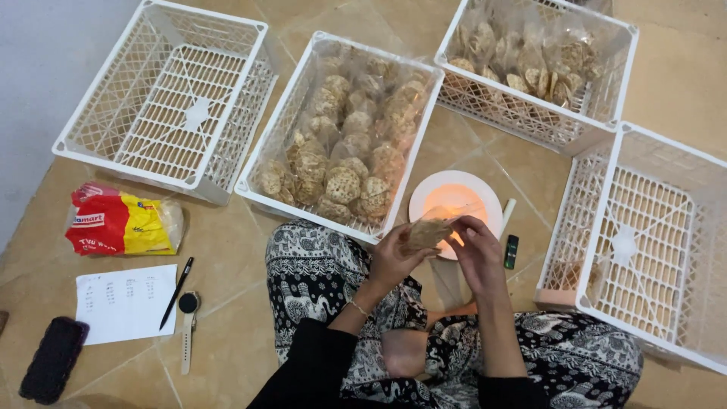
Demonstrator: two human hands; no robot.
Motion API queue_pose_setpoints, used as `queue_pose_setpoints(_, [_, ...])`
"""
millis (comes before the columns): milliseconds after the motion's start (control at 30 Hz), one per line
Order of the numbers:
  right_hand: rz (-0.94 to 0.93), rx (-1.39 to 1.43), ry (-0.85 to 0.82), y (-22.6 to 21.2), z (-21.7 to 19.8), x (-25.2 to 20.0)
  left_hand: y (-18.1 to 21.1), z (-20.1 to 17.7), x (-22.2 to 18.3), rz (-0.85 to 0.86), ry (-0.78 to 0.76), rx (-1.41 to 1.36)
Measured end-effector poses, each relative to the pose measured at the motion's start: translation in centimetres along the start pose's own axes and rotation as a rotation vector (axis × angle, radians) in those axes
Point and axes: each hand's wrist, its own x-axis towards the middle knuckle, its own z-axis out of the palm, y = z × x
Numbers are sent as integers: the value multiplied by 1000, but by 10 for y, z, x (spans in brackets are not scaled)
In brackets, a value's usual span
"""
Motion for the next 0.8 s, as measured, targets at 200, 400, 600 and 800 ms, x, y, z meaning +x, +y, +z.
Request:
queue_pose_setpoints(200, [-68, -74, 77, 4, -15, -13, 2, 18, -14, -185, -88, -310])
queue_pose_setpoints(400, [-43, -438, 258, 4, -9, -19, 13, 14, -11, -366, -175, -493])
queue_pose_setpoints(600, [61, -584, 297, -32, 15, -32, 6, 20, -17, -450, -330, -405])
queue_pose_setpoints(800, [119, -557, 403, -20, -7, -39, 8, 22, -21, -510, -352, -363])
